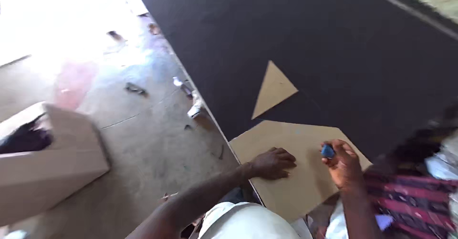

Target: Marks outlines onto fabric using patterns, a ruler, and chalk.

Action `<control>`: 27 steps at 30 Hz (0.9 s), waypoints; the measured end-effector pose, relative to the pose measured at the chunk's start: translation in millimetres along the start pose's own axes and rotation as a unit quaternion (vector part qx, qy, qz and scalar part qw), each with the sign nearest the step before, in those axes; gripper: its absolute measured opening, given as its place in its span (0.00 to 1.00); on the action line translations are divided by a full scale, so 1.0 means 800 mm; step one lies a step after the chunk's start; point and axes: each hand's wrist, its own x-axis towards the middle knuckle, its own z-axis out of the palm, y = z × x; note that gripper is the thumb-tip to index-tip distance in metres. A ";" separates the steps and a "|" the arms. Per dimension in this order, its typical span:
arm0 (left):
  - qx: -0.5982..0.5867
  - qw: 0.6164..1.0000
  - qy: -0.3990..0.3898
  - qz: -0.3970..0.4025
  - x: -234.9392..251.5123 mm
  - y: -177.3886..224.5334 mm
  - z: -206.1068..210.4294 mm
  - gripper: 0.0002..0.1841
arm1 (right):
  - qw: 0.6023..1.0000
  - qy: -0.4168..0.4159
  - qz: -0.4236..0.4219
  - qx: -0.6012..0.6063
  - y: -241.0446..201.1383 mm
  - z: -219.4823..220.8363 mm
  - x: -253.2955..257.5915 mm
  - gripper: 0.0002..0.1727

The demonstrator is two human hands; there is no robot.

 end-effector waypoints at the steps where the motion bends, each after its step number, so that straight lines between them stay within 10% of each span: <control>1: 0.014 1.000 0.003 0.003 0.002 0.000 0.002 0.20 | 0.999 0.001 -0.028 -0.023 0.015 -0.002 0.018 0.10; 5: 0.057 0.998 -0.023 -0.009 0.001 0.010 0.024 0.27 | 0.984 0.031 -0.145 -0.096 0.093 -0.025 0.044 0.15; 16: 0.074 0.997 -0.010 -0.001 0.004 0.015 0.026 0.28 | 0.982 0.017 -0.170 -0.084 0.091 -0.026 0.050 0.14; 27: 0.094 0.994 -0.046 -0.011 -0.005 0.014 0.028 0.30 | 0.958 0.021 0.159 0.236 0.019 -0.097 0.114 0.22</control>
